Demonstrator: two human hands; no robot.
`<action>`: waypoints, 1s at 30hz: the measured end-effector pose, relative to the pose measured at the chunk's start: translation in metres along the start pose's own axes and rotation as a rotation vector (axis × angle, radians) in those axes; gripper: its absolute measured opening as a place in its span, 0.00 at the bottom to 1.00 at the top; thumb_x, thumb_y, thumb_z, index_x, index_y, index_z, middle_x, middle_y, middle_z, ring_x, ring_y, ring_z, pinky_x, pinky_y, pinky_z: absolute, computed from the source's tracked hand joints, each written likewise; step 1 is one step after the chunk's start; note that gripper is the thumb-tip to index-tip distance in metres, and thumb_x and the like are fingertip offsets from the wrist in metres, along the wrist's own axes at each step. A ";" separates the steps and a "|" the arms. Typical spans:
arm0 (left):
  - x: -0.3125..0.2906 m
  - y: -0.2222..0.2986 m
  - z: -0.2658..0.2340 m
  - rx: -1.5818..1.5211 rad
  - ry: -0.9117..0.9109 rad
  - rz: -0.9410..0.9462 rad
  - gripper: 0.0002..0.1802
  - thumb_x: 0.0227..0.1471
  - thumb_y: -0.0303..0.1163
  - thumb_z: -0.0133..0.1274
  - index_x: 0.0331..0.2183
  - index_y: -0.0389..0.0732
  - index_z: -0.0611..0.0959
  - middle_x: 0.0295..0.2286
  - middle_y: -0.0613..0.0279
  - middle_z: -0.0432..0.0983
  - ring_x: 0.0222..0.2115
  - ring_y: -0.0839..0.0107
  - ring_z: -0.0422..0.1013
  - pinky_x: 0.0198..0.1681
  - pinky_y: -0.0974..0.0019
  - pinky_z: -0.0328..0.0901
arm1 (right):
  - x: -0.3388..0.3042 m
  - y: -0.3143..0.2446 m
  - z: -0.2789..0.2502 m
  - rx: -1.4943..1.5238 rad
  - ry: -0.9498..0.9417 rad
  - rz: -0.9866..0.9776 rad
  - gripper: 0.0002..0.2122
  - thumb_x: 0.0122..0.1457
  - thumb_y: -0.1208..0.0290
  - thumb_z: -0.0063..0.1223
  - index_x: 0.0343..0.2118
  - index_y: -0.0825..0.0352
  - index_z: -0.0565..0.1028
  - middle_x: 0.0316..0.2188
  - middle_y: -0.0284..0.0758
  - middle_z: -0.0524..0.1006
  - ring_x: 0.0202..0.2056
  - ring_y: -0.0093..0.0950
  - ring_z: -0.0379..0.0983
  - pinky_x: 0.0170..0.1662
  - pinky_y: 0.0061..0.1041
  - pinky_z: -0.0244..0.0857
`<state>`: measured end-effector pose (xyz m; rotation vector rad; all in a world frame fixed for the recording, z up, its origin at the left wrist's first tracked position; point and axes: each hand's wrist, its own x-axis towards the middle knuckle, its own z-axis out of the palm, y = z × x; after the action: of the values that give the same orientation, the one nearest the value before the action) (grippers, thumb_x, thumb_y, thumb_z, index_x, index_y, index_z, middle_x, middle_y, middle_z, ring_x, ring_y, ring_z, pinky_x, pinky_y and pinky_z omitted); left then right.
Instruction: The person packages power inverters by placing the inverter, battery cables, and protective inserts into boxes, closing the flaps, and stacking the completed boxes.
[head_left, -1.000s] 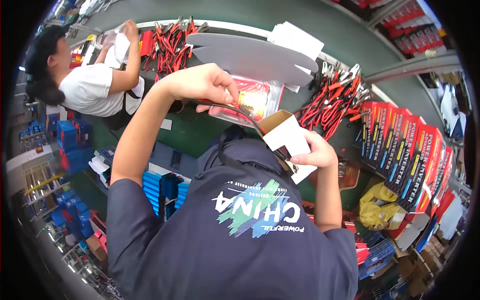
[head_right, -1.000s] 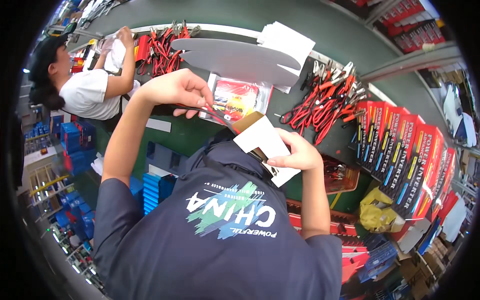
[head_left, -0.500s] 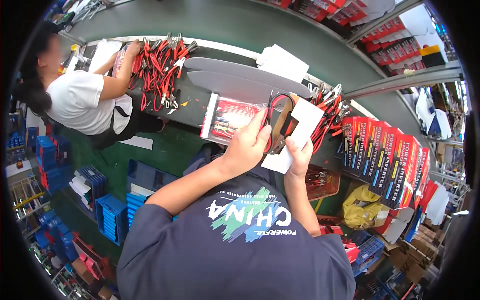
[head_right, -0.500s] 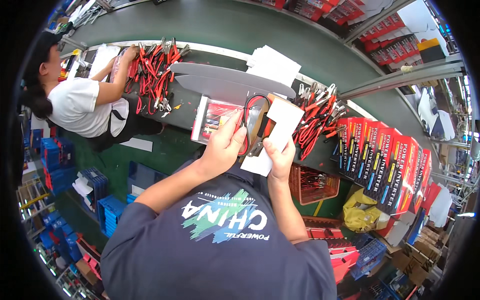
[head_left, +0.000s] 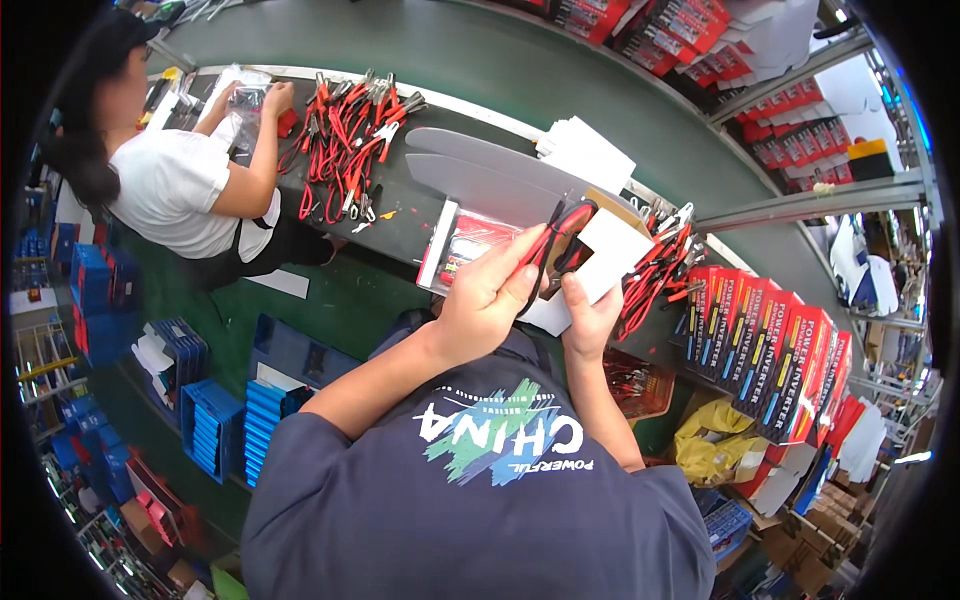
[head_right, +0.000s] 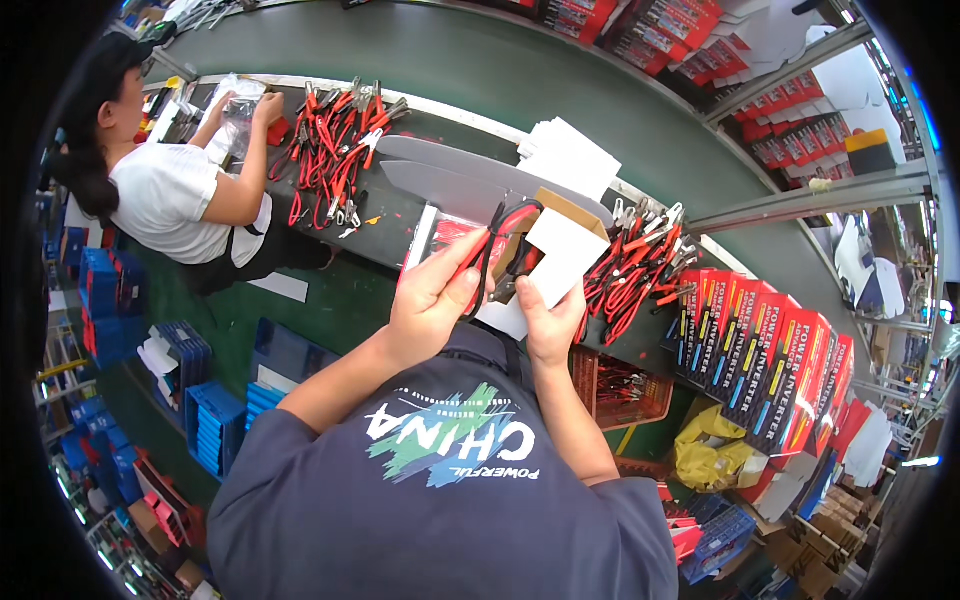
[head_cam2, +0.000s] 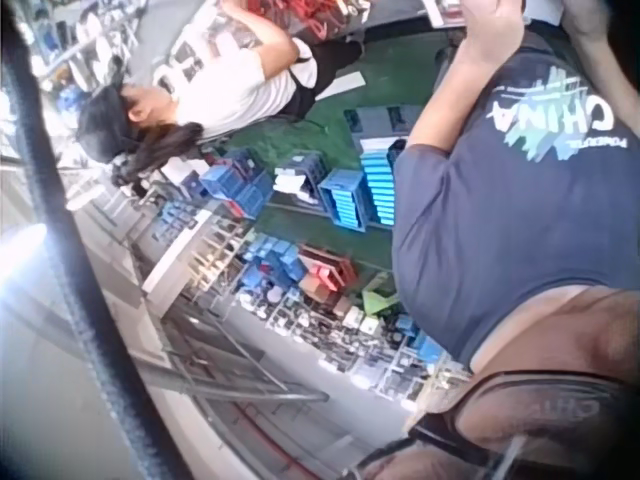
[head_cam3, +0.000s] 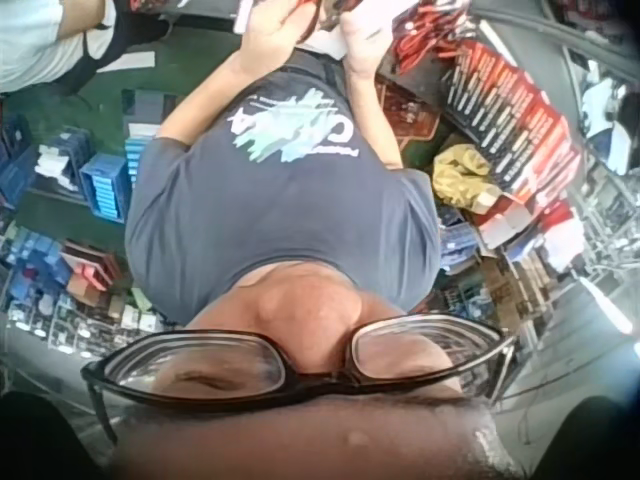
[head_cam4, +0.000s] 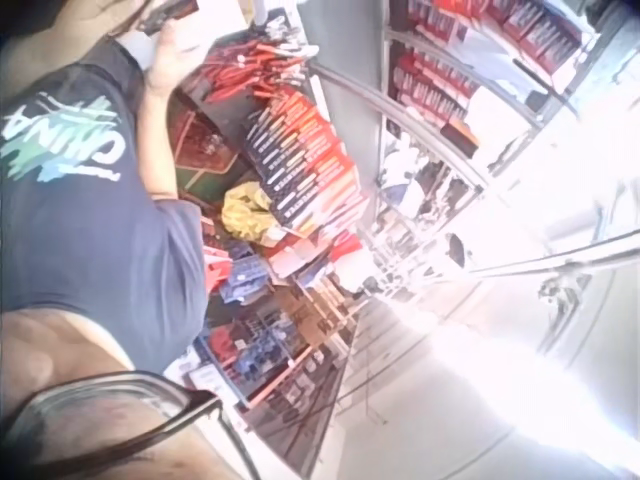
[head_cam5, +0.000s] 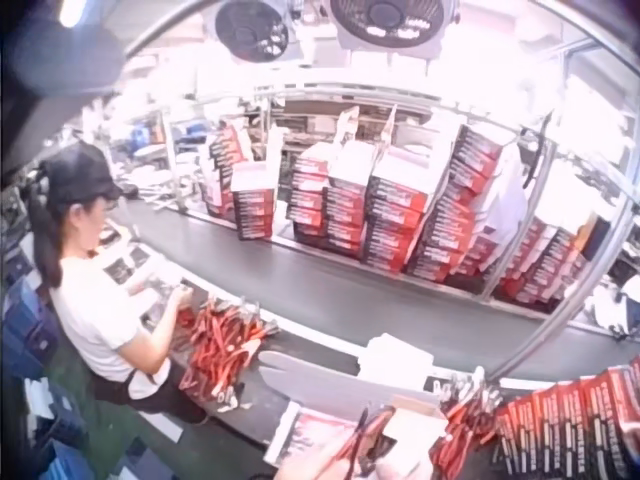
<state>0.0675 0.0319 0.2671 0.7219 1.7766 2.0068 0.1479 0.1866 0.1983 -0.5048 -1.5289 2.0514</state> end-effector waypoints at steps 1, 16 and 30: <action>-0.002 0.003 0.000 0.089 0.039 0.130 0.23 0.66 0.25 0.45 0.60 0.28 0.69 0.38 0.59 0.78 0.33 0.77 0.73 0.38 0.71 0.69 | 0.001 0.001 0.003 -0.061 -0.015 -0.033 0.23 0.55 0.73 0.66 0.51 0.72 0.68 0.40 0.31 0.74 0.40 0.20 0.70 0.46 0.22 0.65; -0.013 -0.008 -0.020 0.517 0.259 0.391 0.45 0.50 0.42 0.68 0.59 0.26 0.65 0.47 0.46 0.72 0.43 0.56 0.73 0.49 0.58 0.68 | -0.010 -0.025 0.047 0.093 -0.245 0.130 0.22 0.62 0.73 0.58 0.57 0.71 0.64 0.45 0.34 0.74 0.44 0.22 0.72 0.50 0.24 0.67; -0.016 -0.015 -0.017 0.415 0.204 0.211 0.33 0.53 0.28 0.61 0.58 0.30 0.69 0.37 0.49 0.78 0.35 0.58 0.77 0.40 0.60 0.70 | -0.016 -0.010 0.027 0.098 -0.252 0.203 0.25 0.69 0.64 0.49 0.63 0.71 0.58 0.53 0.33 0.68 0.51 0.22 0.65 0.57 0.26 0.60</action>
<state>0.0689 0.0115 0.2486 0.8847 2.3668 1.9139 0.1465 0.1585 0.2153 -0.3881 -1.5612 2.4104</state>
